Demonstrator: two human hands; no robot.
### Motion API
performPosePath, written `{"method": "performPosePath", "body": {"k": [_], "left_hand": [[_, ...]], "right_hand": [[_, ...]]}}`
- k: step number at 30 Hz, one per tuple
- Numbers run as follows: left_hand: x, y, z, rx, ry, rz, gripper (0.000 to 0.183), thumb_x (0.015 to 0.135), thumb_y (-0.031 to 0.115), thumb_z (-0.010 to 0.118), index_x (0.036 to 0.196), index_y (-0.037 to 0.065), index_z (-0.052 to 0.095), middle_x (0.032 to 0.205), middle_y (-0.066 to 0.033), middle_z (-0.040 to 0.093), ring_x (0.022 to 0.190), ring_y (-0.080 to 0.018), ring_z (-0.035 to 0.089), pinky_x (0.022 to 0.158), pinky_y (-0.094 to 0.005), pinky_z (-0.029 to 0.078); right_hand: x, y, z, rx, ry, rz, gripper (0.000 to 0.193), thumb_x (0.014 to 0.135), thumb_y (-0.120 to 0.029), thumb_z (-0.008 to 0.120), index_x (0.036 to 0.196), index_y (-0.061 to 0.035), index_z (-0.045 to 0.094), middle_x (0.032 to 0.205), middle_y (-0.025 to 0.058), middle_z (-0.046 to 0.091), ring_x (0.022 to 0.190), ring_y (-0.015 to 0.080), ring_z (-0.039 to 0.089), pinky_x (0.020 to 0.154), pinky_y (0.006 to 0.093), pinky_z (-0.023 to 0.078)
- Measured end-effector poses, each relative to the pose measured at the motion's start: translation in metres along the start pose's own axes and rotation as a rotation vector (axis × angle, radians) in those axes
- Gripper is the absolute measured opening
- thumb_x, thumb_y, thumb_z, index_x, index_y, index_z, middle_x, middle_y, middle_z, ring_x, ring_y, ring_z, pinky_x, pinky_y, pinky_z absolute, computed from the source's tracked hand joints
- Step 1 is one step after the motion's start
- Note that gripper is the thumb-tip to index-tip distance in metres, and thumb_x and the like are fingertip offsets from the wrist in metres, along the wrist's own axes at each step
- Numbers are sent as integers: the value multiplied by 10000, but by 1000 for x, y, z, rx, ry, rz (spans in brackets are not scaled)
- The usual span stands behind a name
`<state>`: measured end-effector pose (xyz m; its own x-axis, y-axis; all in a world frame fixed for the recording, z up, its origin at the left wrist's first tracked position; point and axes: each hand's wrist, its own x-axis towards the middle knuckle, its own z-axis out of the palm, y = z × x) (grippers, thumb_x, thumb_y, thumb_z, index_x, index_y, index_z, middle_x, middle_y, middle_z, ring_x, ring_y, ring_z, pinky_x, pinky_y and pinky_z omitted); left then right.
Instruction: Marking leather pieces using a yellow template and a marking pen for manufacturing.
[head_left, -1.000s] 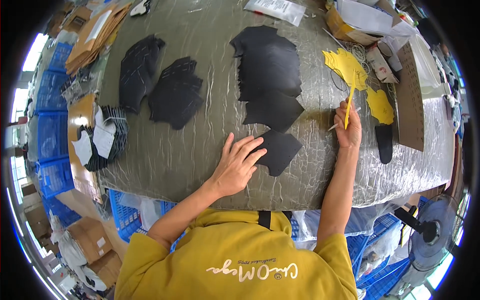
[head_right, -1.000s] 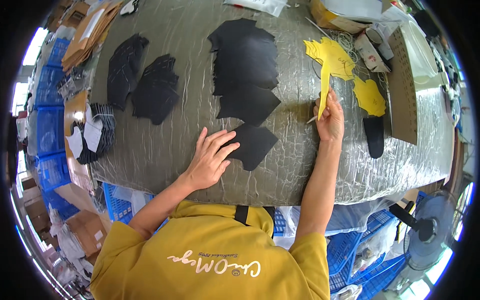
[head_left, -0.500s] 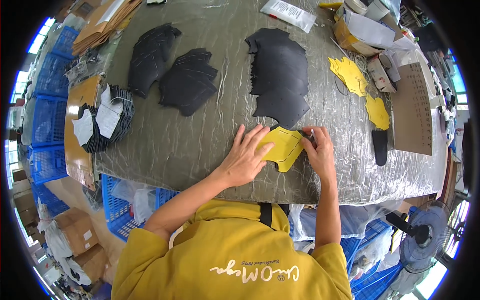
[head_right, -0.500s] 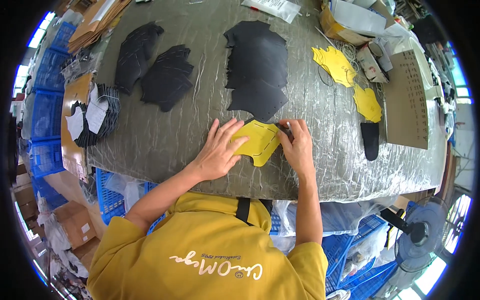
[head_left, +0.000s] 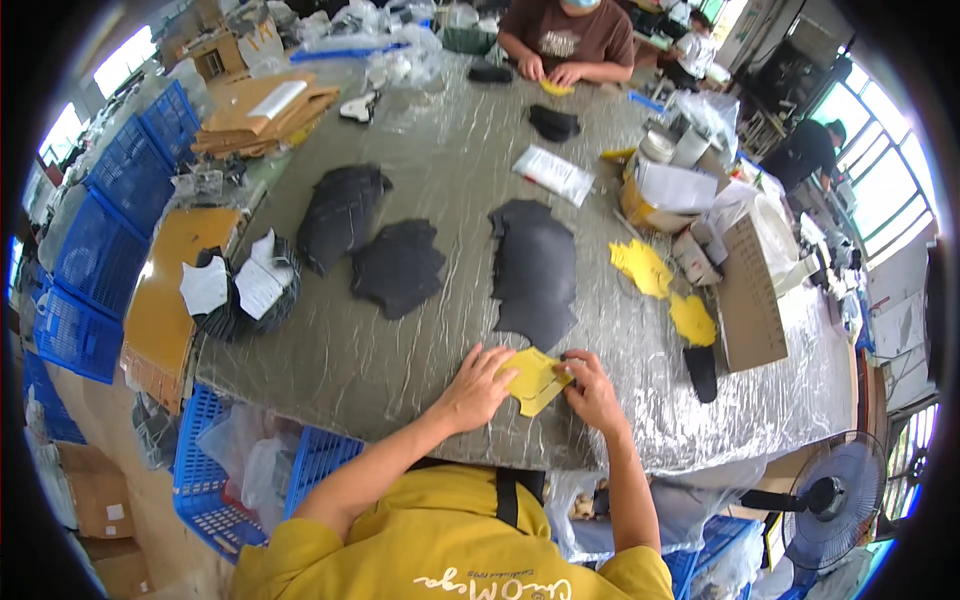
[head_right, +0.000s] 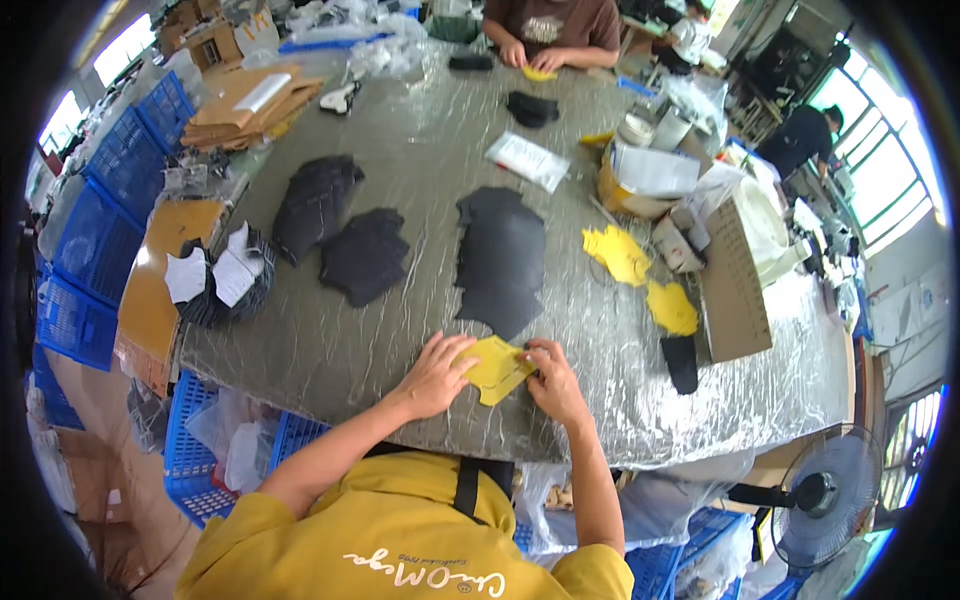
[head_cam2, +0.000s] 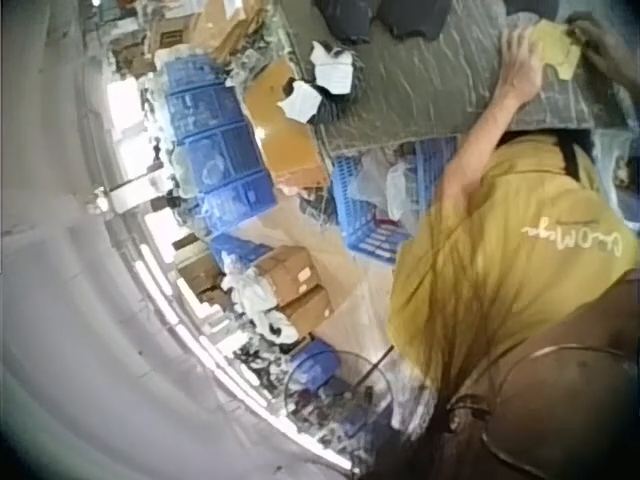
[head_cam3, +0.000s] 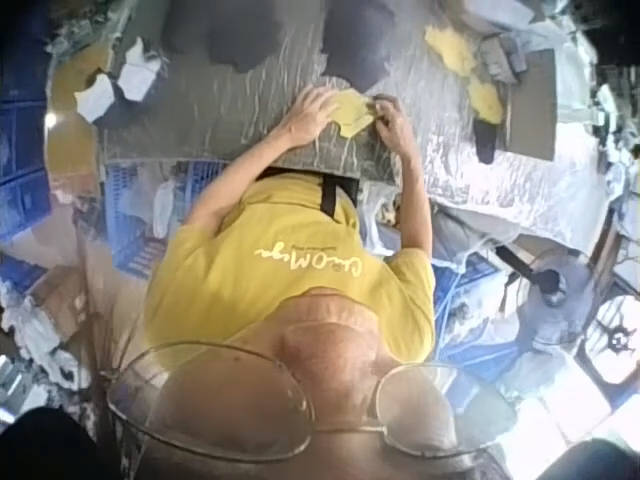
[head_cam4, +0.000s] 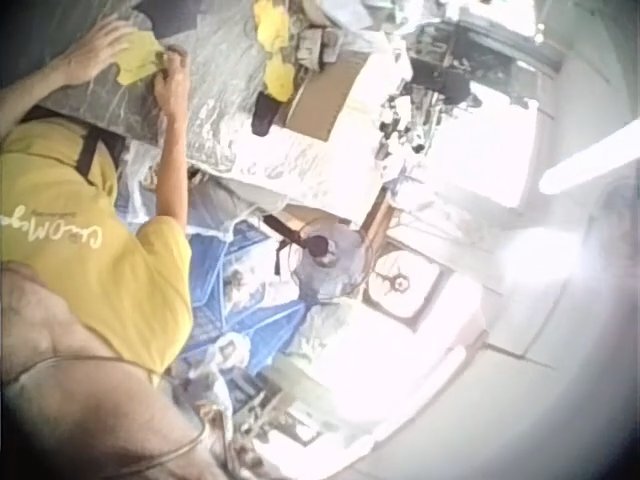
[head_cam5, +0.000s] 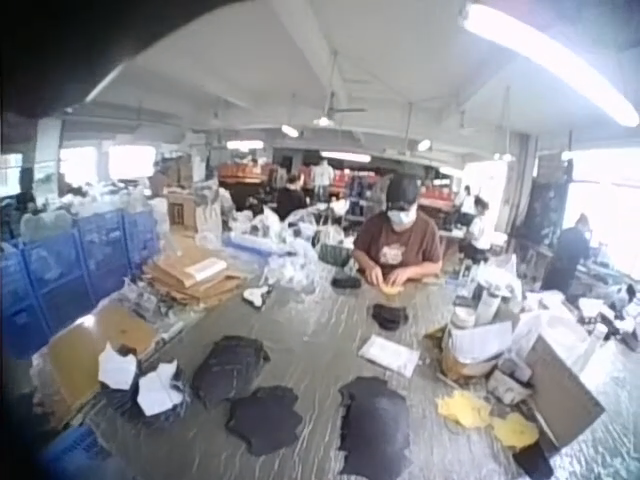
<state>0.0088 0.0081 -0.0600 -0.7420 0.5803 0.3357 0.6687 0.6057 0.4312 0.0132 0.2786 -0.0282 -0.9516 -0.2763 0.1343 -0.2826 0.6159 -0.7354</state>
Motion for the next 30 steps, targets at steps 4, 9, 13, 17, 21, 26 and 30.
{"method": "performPosePath", "body": {"k": [4,9,13,17,21,26,30], "left_hand": [[2,4,0,-44,-34,11,455,903,158,679,1331,39,581,1487,-173,458,1436,-346,382,1218,-570,233],[2,4,-1,-54,-95,-13,476,878,122,707,1332,65,577,1504,-152,444,1440,-340,384,1223,-558,239],[8,0,-5,-59,-100,-51,477,872,105,701,1331,74,576,1512,-157,435,1451,-350,372,1226,-569,224],[13,0,-9,-114,-143,-75,484,873,92,695,1341,78,570,1521,-160,428,1453,-357,369,1221,-578,226],[13,-1,-10,-130,-158,-90,509,872,83,693,1363,85,557,1532,-158,421,1456,-365,365,1218,-586,228],[15,0,-15,-149,-165,-102,519,856,74,705,1356,84,568,1550,-156,407,1453,-367,369,1218,-593,227],[15,-10,-14,-141,-192,-51,548,833,62,730,1357,73,571,1547,-170,417,1437,-372,389,1201,-570,280]], "right_hand": [[20,13,-11,-20,-131,-2,401,760,51,568,1137,-32,678,1246,113,599,965,266,657,797,346,543],[50,24,2,50,-14,23,372,772,5,562,1123,-20,683,1303,155,607,1099,359,644,904,412,535],[59,29,-1,83,180,55,394,769,37,554,1138,-28,679,1321,129,611,1078,308,656,817,353,549],[33,12,-25,180,56,242,398,759,21,591,1139,-47,684,1251,56,628,800,180,604,661,289,491],[10,-1,-30,125,-83,278,390,762,-16,656,1149,-61,676,1266,31,626,758,168,580,655,289,490],[12,-3,-27,81,-164,233,387,771,-15,750,1147,-70,679,1303,25,644,855,221,668,722,330,556],[24,2,-27,65,-257,139,383,774,-7,752,1146,-74,686,1313,38,653,986,261,705,813,363,592]]}}
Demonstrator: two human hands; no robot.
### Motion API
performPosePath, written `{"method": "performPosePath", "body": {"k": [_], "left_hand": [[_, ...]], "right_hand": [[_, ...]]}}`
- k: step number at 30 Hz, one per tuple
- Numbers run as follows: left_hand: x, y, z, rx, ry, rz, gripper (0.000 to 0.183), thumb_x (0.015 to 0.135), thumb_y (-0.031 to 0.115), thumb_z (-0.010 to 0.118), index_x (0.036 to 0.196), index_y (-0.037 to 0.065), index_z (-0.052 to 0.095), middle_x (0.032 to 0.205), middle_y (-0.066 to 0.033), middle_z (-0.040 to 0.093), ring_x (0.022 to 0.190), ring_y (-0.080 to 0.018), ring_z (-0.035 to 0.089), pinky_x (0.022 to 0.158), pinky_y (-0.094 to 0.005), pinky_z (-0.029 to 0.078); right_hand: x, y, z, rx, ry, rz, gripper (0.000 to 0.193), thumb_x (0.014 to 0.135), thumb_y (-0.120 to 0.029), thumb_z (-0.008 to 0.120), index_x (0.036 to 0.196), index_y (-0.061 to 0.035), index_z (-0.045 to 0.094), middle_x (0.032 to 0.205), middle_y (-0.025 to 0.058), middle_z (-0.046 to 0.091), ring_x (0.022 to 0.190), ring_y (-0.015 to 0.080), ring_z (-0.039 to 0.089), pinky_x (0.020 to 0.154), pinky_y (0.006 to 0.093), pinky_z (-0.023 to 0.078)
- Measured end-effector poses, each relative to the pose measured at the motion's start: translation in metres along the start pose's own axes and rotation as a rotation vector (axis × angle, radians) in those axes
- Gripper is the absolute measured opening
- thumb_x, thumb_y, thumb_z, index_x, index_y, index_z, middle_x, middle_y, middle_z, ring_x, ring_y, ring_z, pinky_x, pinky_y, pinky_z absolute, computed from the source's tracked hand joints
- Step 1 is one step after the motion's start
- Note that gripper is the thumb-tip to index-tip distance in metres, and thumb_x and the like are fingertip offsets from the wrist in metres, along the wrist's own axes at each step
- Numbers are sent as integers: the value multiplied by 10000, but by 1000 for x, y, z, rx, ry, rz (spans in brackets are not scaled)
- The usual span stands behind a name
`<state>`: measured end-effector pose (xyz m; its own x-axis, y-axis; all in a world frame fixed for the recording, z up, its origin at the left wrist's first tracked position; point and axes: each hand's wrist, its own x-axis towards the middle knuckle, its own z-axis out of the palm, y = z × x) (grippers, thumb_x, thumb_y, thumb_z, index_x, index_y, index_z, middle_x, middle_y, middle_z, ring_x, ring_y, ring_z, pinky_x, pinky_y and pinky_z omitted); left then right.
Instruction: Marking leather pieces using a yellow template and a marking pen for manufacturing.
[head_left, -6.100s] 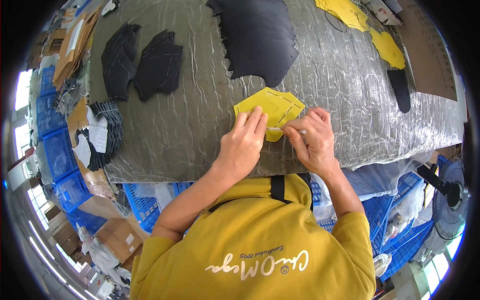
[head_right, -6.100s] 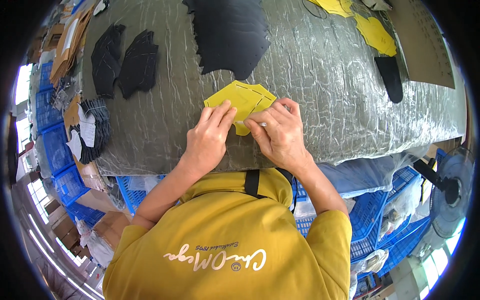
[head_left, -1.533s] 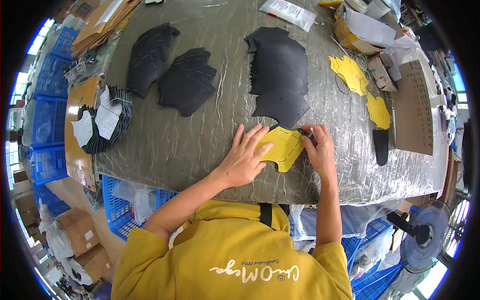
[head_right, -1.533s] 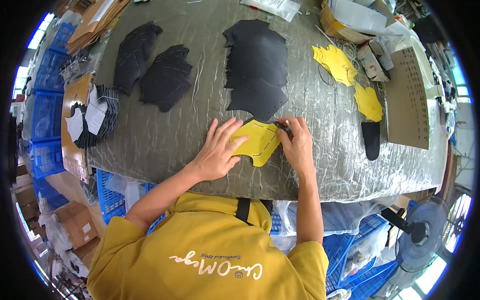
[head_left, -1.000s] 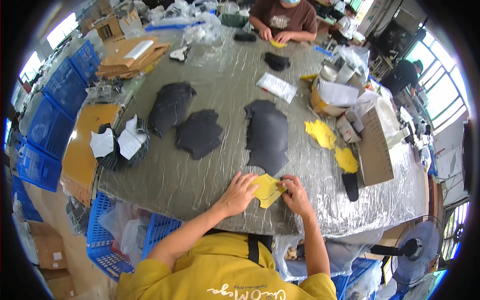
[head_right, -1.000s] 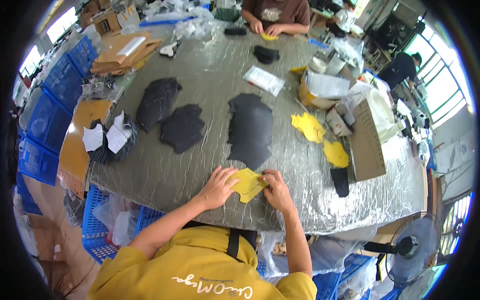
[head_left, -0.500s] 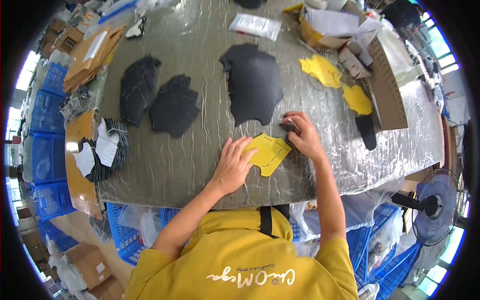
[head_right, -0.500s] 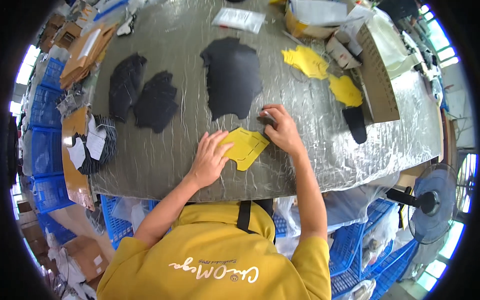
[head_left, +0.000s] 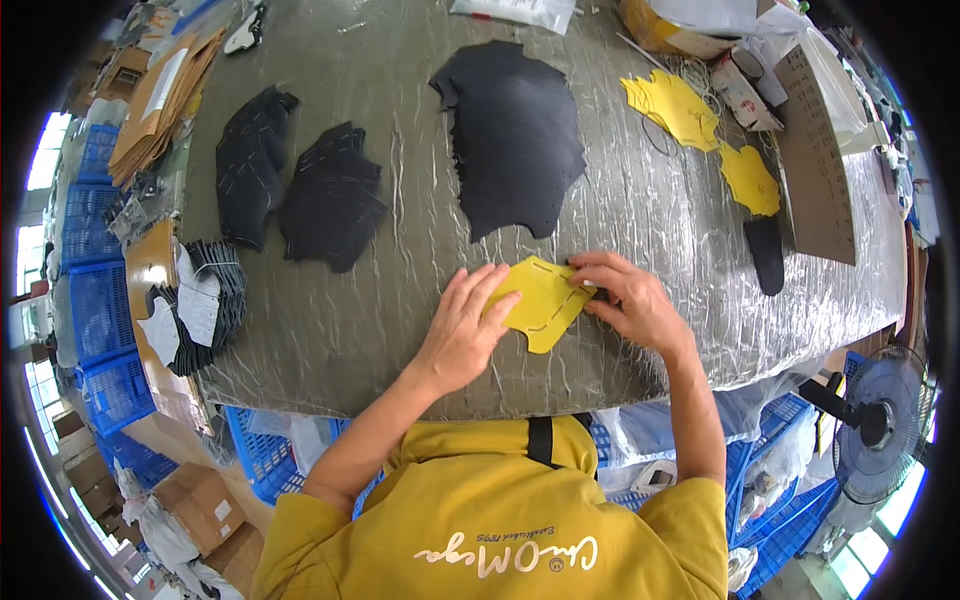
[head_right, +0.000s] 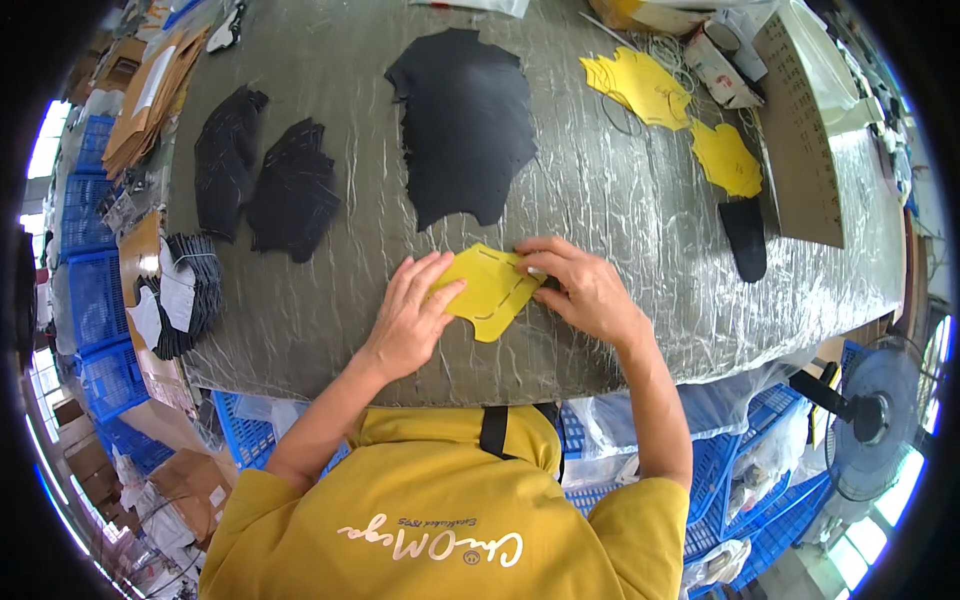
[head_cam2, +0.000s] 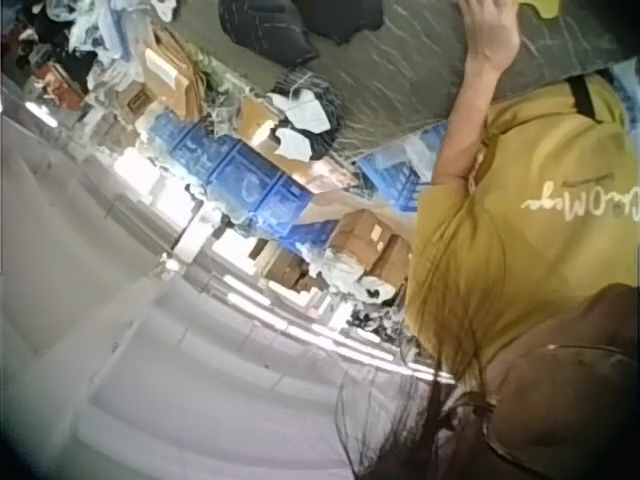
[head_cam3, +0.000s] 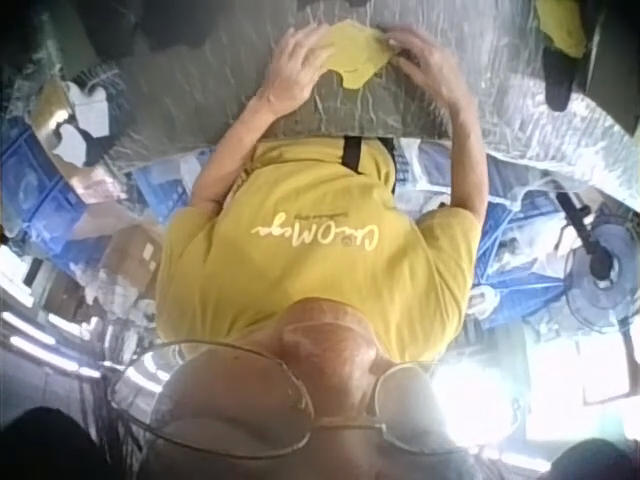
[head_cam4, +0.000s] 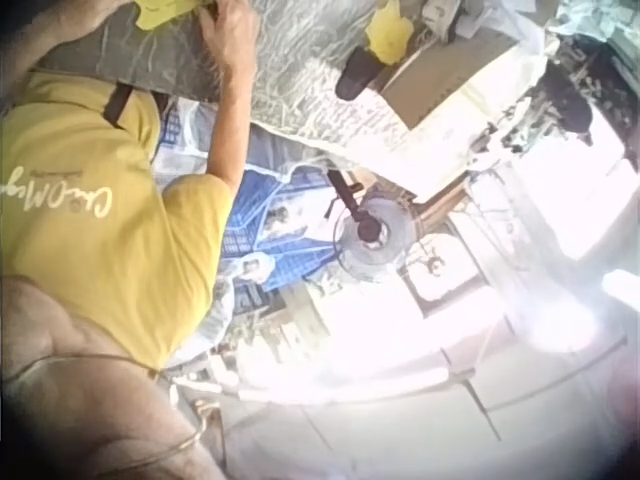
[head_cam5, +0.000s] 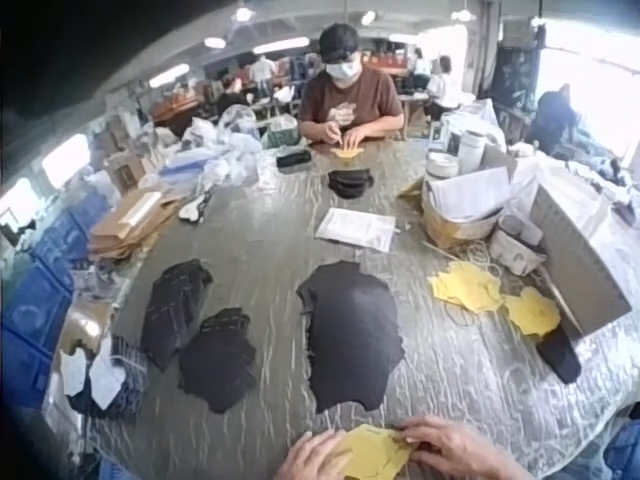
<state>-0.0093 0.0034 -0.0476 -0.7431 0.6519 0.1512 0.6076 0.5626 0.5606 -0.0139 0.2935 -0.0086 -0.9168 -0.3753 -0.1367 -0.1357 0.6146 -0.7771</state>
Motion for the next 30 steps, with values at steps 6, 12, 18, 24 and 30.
{"method": "performPosePath", "body": {"k": [6,12,18,24,30], "left_hand": [[16,-20,-16,12,-24,95,525,808,75,752,1319,106,634,1524,-128,478,1366,-343,464,1108,-452,422],[25,-30,-22,55,-102,145,480,830,93,736,1293,212,694,1522,-108,490,1318,-317,489,1070,-444,426],[26,-28,-22,33,-85,139,485,820,71,737,1281,218,704,1524,-104,492,1294,-318,501,1061,-448,425],[25,-30,-20,60,-79,177,487,818,68,740,1283,208,702,1510,-116,503,1273,-318,518,1057,-449,431],[27,-28,-20,115,-79,200,487,824,73,710,1294,196,693,1492,-113,514,1273,-310,517,1057,-451,430]], "right_hand": [[10,4,-2,-15,5,-89,373,774,-25,766,1136,-86,699,1281,30,657,1029,271,698,849,374,589],[11,10,1,-4,25,-89,379,772,-35,778,1139,-91,695,1278,23,650,1033,265,693,847,372,585],[12,14,0,25,22,-115,378,770,-38,780,1134,-91,690,1262,24,648,1030,270,693,837,377,583],[14,12,-5,-3,-16,-96,391,756,-30,786,1133,-85,697,1255,35,652,1059,282,691,863,386,581],[15,16,-5,-9,8,-137,383,760,-35,790,1128,-97,707,1238,6,658,1025,280,696,845,394,581]]}}
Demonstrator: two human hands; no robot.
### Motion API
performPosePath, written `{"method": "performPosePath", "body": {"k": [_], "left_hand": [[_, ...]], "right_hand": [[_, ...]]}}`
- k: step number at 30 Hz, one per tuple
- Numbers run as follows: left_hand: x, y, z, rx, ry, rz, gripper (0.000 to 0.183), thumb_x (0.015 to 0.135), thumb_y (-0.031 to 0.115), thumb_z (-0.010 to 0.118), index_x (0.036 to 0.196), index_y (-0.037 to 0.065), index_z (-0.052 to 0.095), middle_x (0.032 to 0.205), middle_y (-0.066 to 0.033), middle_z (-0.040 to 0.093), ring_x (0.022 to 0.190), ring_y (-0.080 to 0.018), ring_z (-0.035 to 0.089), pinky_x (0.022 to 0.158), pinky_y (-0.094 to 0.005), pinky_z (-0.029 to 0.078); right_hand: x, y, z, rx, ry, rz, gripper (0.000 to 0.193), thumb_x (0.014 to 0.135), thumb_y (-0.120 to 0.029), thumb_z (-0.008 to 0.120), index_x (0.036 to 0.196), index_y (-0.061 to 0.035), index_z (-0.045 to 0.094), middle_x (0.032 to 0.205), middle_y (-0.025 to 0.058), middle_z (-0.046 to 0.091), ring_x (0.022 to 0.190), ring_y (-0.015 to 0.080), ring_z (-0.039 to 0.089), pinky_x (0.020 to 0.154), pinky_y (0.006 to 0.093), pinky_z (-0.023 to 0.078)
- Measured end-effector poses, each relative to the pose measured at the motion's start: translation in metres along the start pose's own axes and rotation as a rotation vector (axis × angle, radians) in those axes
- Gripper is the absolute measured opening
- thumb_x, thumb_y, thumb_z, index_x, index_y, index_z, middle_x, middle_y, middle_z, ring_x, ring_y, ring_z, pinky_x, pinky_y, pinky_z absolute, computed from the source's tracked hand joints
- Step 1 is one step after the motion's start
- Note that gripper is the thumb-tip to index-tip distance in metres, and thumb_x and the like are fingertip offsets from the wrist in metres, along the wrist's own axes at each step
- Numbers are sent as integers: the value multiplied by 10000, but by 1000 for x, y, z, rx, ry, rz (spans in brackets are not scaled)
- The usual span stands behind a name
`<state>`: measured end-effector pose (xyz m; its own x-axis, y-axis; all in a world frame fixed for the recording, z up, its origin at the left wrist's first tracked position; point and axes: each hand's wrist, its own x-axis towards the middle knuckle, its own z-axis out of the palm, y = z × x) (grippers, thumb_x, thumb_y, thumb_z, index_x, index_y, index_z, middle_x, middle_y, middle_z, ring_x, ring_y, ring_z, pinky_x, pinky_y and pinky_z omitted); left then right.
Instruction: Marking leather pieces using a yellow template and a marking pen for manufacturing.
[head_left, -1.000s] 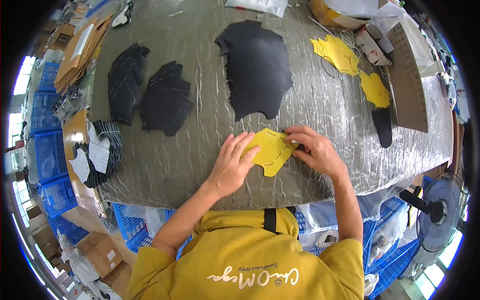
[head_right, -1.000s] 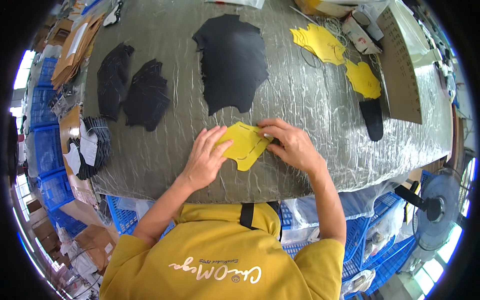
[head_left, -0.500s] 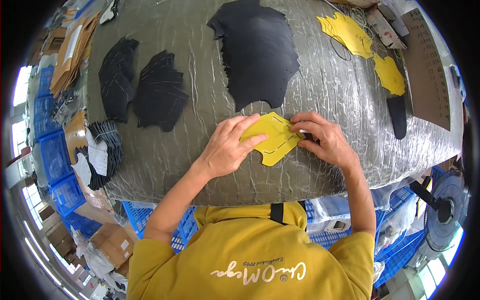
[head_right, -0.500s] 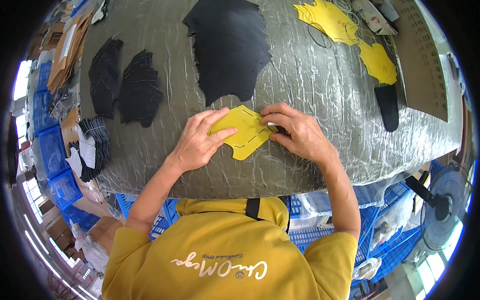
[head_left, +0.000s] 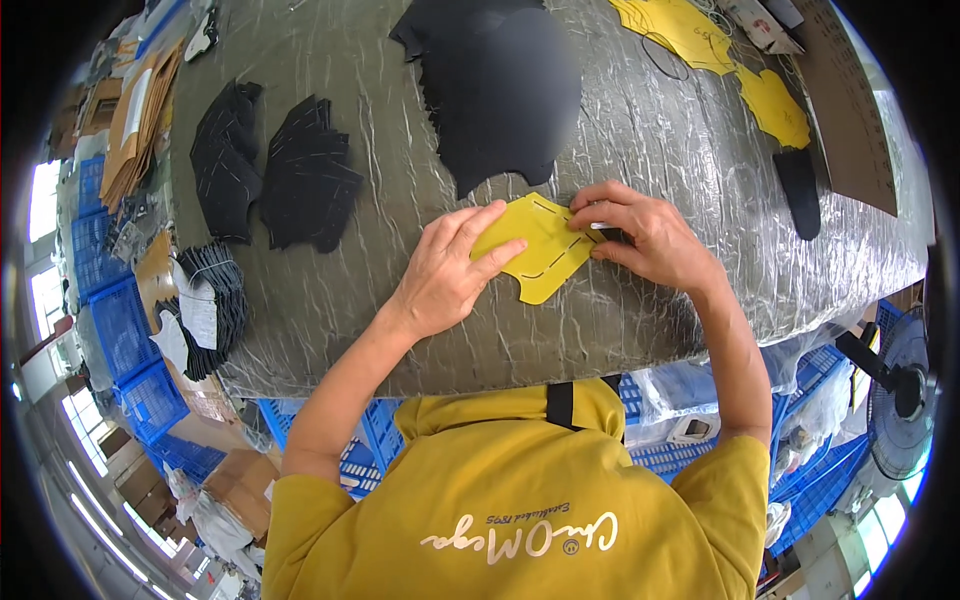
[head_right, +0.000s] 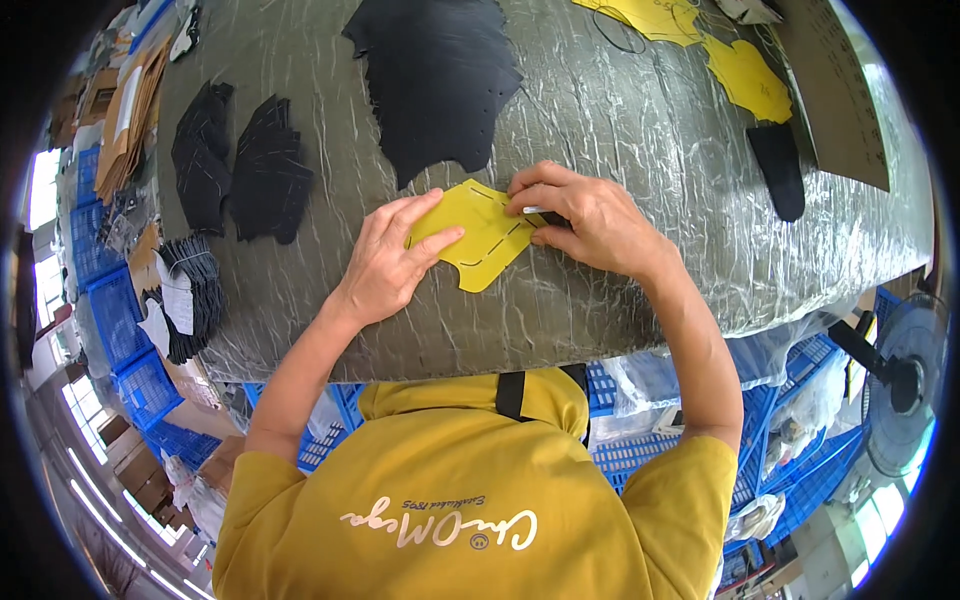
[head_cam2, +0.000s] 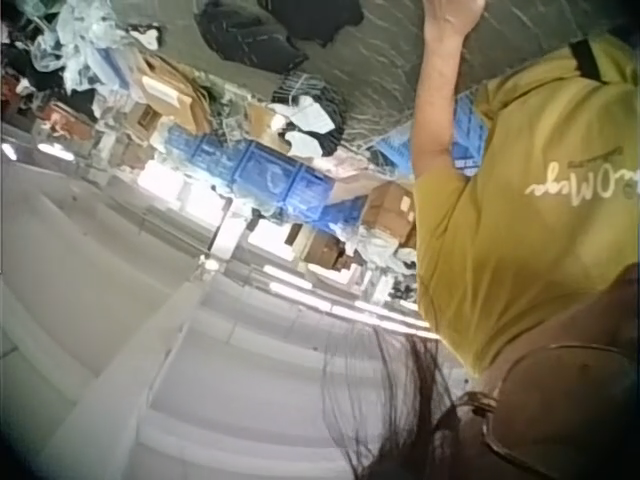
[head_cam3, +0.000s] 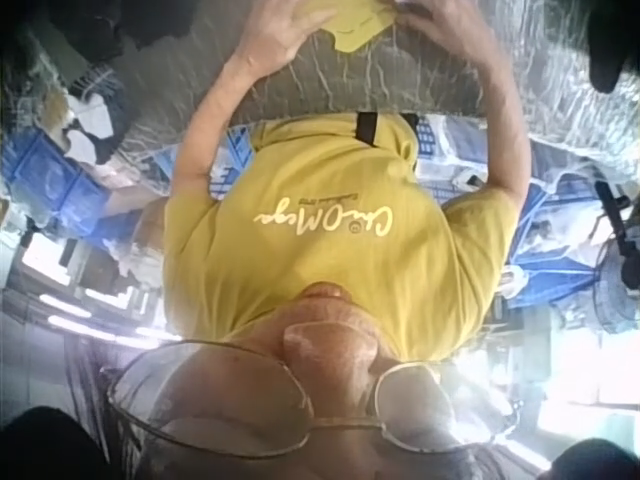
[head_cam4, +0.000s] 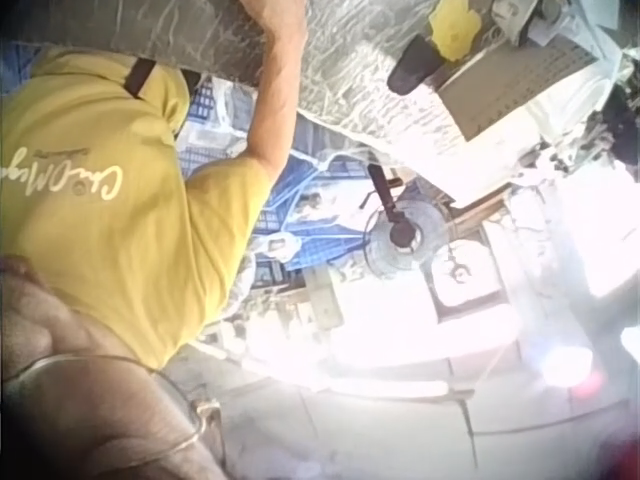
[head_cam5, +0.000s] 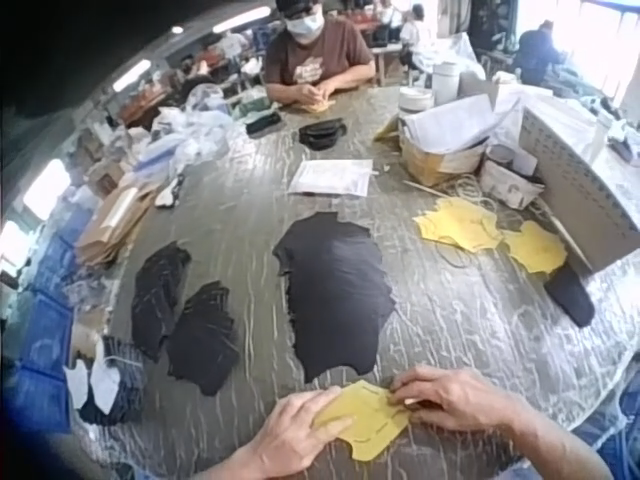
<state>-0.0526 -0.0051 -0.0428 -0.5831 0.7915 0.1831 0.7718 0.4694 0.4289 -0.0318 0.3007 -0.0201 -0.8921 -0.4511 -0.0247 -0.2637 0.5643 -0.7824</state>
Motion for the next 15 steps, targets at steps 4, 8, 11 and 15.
{"method": "performPosePath", "body": {"k": [4,8,11,15], "left_hand": [[-1,16,-2,195,-3,-4,455,842,93,652,1290,166,689,1483,-105,516,1276,-304,513,1065,-461,423],[-6,45,15,290,42,-72,451,849,94,596,1291,33,660,1397,-132,577,1232,-301,548,1028,-431,464],[-3,61,18,344,66,-113,479,847,83,591,1303,-62,621,1343,-176,613,1198,-315,583,970,-382,526],[-3,74,21,440,31,-181,486,863,92,609,1327,-52,606,1410,-204,573,1251,-363,568,973,-361,560]], "right_hand": [[2,-1,1,-20,-15,6,375,765,-48,788,1129,-98,711,1250,9,652,1064,284,683,875,403,572],[0,-3,1,-36,-23,23,372,764,-52,786,1126,-100,714,1270,16,645,1087,288,675,888,400,566],[0,-3,3,-25,-23,37,380,758,-45,785,1127,-102,716,1276,23,645,1065,280,681,876,384,567],[1,-9,1,-39,-45,60,382,757,-36,785,1126,-105,718,1284,29,644,1041,270,688,850,375,575]]}}
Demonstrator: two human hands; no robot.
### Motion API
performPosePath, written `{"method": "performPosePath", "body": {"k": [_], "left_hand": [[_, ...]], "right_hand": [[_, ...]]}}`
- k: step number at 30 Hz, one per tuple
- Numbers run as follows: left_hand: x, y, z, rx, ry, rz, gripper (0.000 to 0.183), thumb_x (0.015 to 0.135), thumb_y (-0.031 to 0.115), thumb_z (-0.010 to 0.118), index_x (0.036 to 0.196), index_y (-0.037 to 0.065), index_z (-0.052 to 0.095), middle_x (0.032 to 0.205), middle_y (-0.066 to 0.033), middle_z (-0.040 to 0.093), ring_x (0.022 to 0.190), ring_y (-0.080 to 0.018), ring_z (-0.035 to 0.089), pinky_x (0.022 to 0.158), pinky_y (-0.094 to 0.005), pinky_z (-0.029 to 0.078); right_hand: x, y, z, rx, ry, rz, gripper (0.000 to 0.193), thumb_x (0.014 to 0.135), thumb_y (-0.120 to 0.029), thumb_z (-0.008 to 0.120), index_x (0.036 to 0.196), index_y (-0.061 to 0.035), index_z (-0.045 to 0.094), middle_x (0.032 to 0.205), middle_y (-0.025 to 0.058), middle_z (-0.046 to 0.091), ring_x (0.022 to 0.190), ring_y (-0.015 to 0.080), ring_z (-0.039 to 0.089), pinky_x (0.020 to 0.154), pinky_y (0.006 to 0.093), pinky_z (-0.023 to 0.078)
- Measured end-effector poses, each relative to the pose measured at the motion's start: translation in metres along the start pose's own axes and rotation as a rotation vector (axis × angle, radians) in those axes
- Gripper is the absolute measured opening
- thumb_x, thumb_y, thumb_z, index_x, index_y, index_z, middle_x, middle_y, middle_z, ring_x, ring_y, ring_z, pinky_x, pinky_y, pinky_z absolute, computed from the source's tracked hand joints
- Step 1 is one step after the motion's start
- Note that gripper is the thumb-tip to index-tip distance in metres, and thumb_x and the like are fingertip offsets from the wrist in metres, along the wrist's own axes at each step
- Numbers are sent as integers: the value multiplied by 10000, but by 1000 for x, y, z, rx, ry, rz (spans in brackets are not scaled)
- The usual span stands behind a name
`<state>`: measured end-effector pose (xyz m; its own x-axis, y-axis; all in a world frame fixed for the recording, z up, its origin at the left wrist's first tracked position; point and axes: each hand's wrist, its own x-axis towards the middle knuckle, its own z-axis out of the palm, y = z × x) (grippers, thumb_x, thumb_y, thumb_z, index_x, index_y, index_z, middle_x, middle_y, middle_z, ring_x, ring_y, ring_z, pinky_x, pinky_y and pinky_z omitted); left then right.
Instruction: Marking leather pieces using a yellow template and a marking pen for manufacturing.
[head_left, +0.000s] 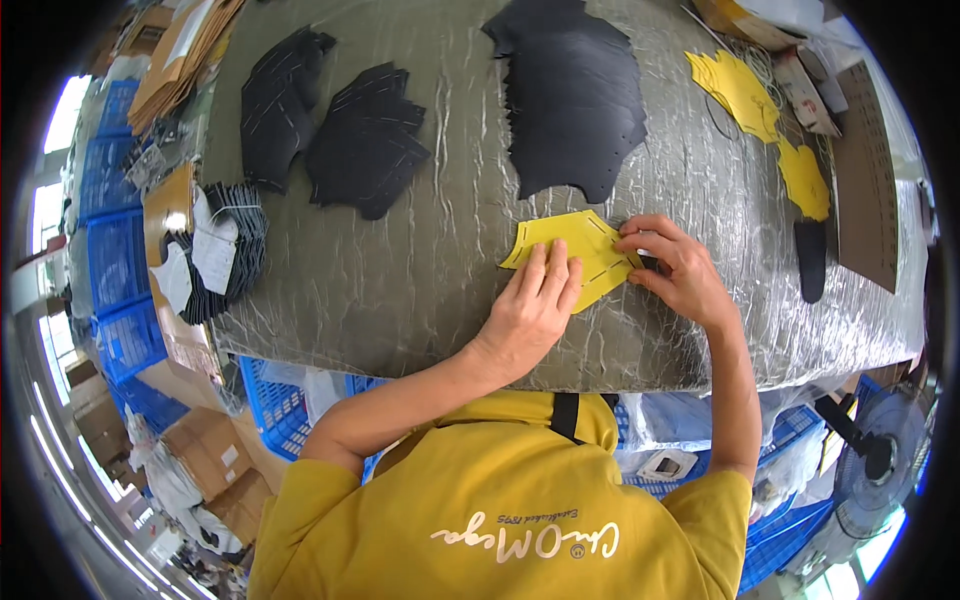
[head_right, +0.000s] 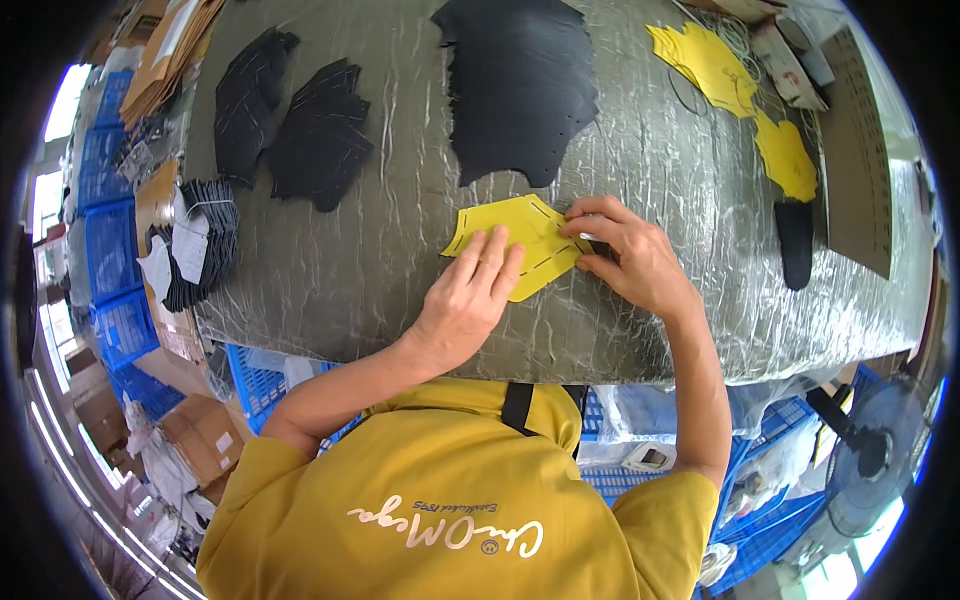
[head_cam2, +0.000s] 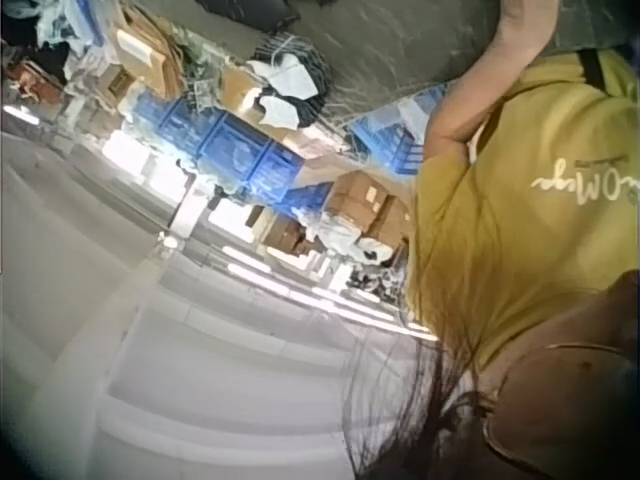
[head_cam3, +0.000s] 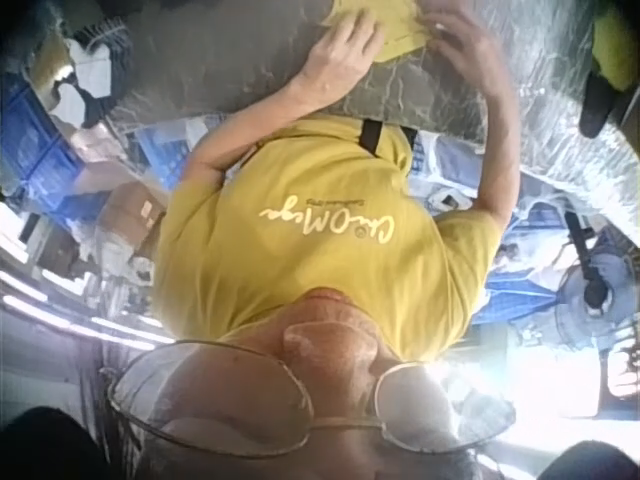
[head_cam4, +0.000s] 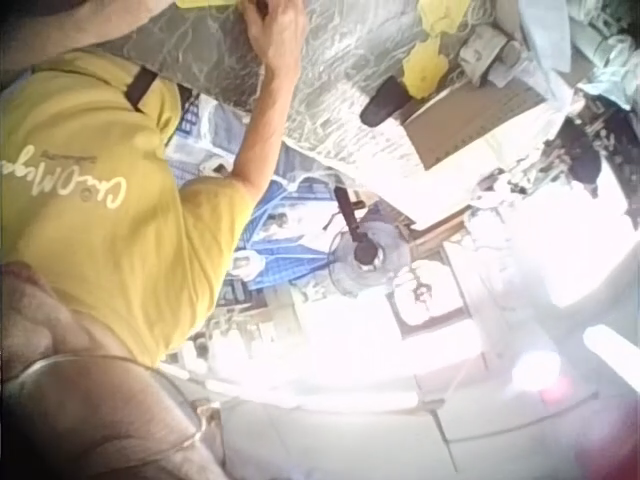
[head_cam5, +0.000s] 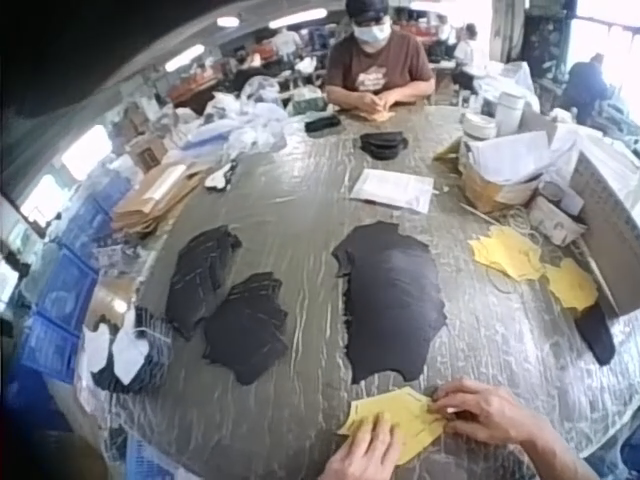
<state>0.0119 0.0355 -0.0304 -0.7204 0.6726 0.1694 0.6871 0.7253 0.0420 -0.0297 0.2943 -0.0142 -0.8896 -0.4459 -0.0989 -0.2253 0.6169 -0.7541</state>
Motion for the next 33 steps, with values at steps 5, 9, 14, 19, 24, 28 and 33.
{"method": "performPosePath", "body": {"k": [5,9,14,19,24,28,33], "left_hand": [[0,0,-1,-67,7,0,480,867,97,626,1337,0,619,1456,-181,542,1230,-383,568,947,-347,578],[0,1,4,-56,-9,-7,474,859,97,633,1325,8,625,1441,-170,551,1211,-376,570,918,-337,590],[-1,3,1,8,-9,13,452,862,141,633,1290,-5,635,1418,-182,557,1164,-376,585,945,-355,571],[1,4,6,-17,55,16,453,838,183,647,1245,-15,647,1303,-203,577,1035,-349,613,972,-372,547],[-1,6,10,-24,67,-10,443,828,183,655,1228,-6,664,1211,-176,597,1035,-339,609,990,-381,542],[-2,5,6,-36,79,-7,391,820,183,662,1167,9,708,1150,-176,616,1075,-357,606,1007,-400,539],[-2,6,8,-71,81,-23,355,818,179,661,1120,6,731,1156,-178,622,1104,-370,603,1024,-408,535]], "right_hand": [[2,-5,-2,45,-1,57,400,760,4,773,1142,-97,714,1261,23,654,992,240,707,793,361,588],[7,-14,-8,94,-35,130,279,828,5,739,1099,-65,728,1231,50,665,996,231,703,785,343,587],[19,-43,-6,25,434,144,119,974,-108,673,969,-21,755,1094,100,692,883,210,651,735,318,517],[34,-61,36,204,374,-17,137,972,-171,690,969,-40,731,897,89,698,814,244,625,774,368,466],[48,-62,49,61,320,-192,110,951,-142,694,927,-35,709,853,58,681,799,274,613,830,389,447],[52,-60,52,14,273,-258,87,936,-135,698,926,-49,692,867,54,674,807,266,609,847,391,438],[58,-61,47,-44,208,-315,63,925,-120,699,928,-62,677,887,48,670,818,259,604,868,402,433]]}}
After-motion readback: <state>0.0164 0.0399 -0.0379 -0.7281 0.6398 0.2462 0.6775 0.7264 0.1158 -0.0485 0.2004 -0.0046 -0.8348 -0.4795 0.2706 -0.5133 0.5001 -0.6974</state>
